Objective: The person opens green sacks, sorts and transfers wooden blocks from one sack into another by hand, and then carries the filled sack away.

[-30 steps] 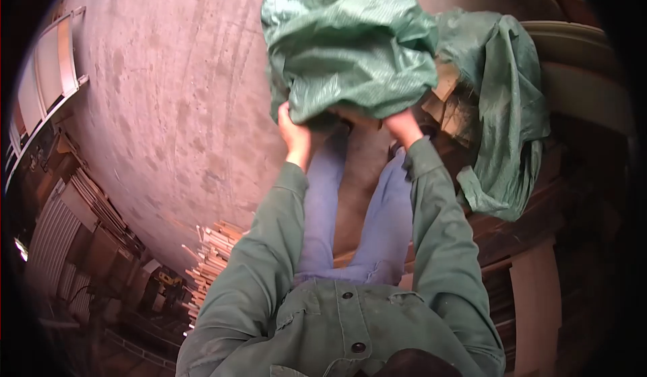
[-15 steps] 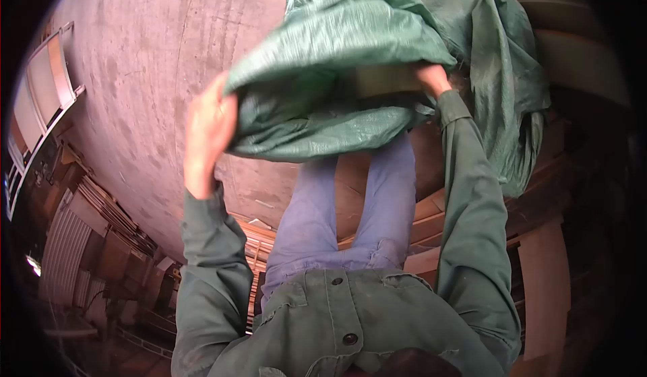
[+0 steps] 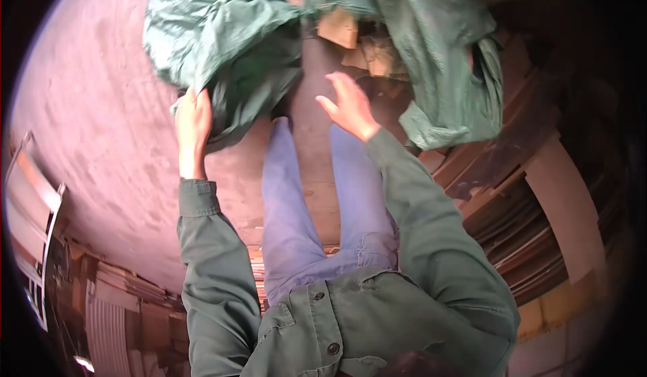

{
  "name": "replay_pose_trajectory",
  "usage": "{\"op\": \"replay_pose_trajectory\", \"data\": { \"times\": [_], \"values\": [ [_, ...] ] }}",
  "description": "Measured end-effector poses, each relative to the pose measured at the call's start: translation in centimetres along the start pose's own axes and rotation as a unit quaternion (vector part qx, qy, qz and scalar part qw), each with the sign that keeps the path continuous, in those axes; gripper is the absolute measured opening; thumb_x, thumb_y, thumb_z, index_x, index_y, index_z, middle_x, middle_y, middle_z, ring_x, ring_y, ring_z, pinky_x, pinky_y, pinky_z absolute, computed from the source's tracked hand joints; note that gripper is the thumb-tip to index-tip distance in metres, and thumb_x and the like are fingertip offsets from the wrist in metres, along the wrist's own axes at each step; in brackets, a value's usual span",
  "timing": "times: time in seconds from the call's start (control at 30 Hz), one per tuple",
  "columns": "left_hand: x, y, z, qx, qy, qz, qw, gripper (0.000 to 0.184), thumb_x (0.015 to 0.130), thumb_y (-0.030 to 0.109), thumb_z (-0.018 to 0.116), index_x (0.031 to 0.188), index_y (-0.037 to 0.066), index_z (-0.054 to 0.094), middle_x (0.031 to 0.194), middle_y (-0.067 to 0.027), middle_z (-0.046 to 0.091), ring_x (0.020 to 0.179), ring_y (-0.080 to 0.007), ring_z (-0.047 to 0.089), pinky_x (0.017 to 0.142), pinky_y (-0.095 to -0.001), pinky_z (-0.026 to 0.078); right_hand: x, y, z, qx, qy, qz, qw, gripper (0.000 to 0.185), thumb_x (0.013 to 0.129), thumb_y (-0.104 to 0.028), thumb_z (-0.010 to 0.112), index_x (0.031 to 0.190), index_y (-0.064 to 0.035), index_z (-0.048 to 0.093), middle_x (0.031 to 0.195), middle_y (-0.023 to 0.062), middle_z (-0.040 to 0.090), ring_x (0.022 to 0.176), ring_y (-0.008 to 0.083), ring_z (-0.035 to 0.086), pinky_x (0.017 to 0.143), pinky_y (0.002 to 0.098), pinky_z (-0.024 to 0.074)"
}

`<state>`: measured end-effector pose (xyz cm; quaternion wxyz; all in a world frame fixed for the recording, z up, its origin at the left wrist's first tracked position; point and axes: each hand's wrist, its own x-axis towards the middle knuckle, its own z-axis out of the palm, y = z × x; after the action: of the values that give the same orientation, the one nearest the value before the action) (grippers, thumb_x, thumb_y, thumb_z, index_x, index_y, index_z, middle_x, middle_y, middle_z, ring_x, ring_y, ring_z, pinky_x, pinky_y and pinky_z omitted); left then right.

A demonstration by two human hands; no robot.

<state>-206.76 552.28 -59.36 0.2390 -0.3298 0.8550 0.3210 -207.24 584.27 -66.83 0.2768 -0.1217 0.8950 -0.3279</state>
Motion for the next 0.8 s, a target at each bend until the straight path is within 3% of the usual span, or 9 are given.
{"op": "replay_pose_trajectory", "data": {
  "times": [0.17, 0.3, 0.33, 0.43, 0.47, 0.6, 0.67, 0.73, 0.8],
  "values": [
    [0.4, 1.2, 3.7, -0.041, -0.049, -0.012, 0.998, 0.05, 0.09, 0.04, 0.05, 0.122, 0.002, 0.052, 0.114, -0.0241, 0.059, 0.11, -0.0378, 0.055, 0.092, -0.0414, 0.041, -0.7, 3.6, -18.0, -0.327, 0.25, 0.059, 0.909, 0.064, 0.073, -0.029, 0.074, 0.125, -0.0002, 0.049, 0.129, 0.0196, 0.049, 0.121, 0.0324, 0.045, 0.1, 0.0438, 0.0356],
    [-1.0, 7.5, 4.7, 0.217, 0.087, 0.158, 0.959, 0.077, 0.078, 0.044, 0.07, 0.135, 0.003, 0.038, 0.124, -0.0237, 0.047, 0.116, -0.0381, 0.045, 0.097, -0.0463, 0.036, -1.8, 20.1, -19.2, 0.241, 0.034, 0.345, 0.906, 0.055, 0.072, -0.026, 0.072, 0.114, 0.0049, 0.055, 0.105, 0.0206, 0.062, 0.098, 0.0288, 0.062, 0.081, 0.038, 0.05],
    [-0.8, 10.1, 5.1, 0.195, 0.119, 0.205, 0.952, 0.075, 0.078, 0.042, 0.07, 0.134, 0.004, 0.039, 0.122, -0.023, 0.048, 0.115, -0.0375, 0.046, 0.097, -0.0458, 0.037, -1.2, 16.2, -17.6, 0.247, 0.005, 0.352, 0.903, 0.028, 0.075, -0.018, 0.066, 0.093, 0.0031, 0.063, 0.079, 0.0175, 0.066, 0.073, 0.0268, 0.066, 0.064, 0.0351, 0.053],
    [-0.3, 18.4, 8.1, 0.102, 0.162, 0.337, 0.922, 0.061, 0.079, 0.036, 0.07, 0.127, 0.006, 0.048, 0.118, -0.0185, 0.053, 0.111, -0.0352, 0.049, 0.096, -0.044, 0.037, -2.5, 1.6, -6.9, -0.046, -0.261, -0.072, 0.962, 0.029, 0.086, -0.027, 0.055, 0.085, -0.0001, 0.065, 0.071, 0.0178, 0.063, 0.06, 0.0288, 0.06, 0.061, 0.0401, 0.0487],
    [-0.6, 21.9, 9.6, 0.056, 0.141, 0.383, 0.911, 0.053, 0.079, 0.033, 0.07, 0.123, 0.007, 0.053, 0.116, -0.0153, 0.055, 0.11, -0.034, 0.05, 0.095, -0.043, 0.038, -4.0, -3.4, -4.5, 0.331, -0.174, 0.171, 0.911, 0.038, 0.091, -0.035, 0.049, 0.084, -0.0012, 0.065, 0.069, 0.0188, 0.062, 0.058, 0.0312, 0.058, 0.062, 0.0418, 0.0489],
    [-3.1, 29.2, 19.6, 0.013, -0.274, 0.606, 0.747, 0.034, 0.076, 0.029, 0.068, 0.106, 0.013, 0.065, 0.109, -0.0097, 0.06, 0.106, -0.0296, 0.053, 0.094, -0.0393, 0.038, -0.9, -4.5, -6.9, 0.198, -0.252, 0.009, 0.947, 0.03, 0.09, -0.032, 0.054, 0.103, -0.0053, 0.06, 0.099, 0.0125, 0.06, 0.086, 0.0227, 0.058, 0.075, 0.0387, 0.0493],
    [-1.5, 28.7, 22.8, 0.321, -0.368, 0.478, 0.73, 0.032, 0.072, 0.035, 0.068, 0.098, 0.016, 0.067, 0.104, -0.0072, 0.061, 0.105, -0.0266, 0.054, 0.093, -0.0407, 0.037, -0.8, -3.7, -9.0, 0.17, -0.264, 0.007, 0.95, 0.036, 0.086, -0.03, 0.059, 0.113, -0.0066, 0.056, 0.113, 0.0103, 0.056, 0.097, 0.0223, 0.056, 0.08, 0.0384, 0.0484],
    [4.0, 25.7, 23.1, 0.473, 0.026, 0.542, 0.694, 0.032, 0.069, 0.038, 0.069, 0.095, 0.019, 0.066, 0.106, -0.0055, 0.056, 0.108, -0.0259, 0.049, 0.092, -0.0442, 0.036, 0.6, -0.4, -12.1, 0.177, -0.179, -0.014, 0.968, 0.045, 0.077, -0.036, 0.064, 0.108, -0.0049, 0.057, 0.108, 0.013, 0.058, 0.094, 0.0274, 0.057, 0.081, 0.0439, 0.0454],
    [11.1, 25.2, 18.7, 0.348, 0.072, 0.504, 0.787, 0.056, 0.069, 0.034, 0.074, 0.119, 0.015, 0.054, 0.123, -0.0094, 0.05, 0.118, -0.0304, 0.043, 0.094, -0.0538, 0.033, 1.7, 6.8, -15.4, 0.117, -0.004, -0.067, 0.991, 0.05, 0.076, -0.042, 0.066, 0.102, -0.0004, 0.059, 0.098, 0.0136, 0.062, 0.087, 0.0279, 0.061, 0.071, 0.0407, 0.0476]
  ]
}}
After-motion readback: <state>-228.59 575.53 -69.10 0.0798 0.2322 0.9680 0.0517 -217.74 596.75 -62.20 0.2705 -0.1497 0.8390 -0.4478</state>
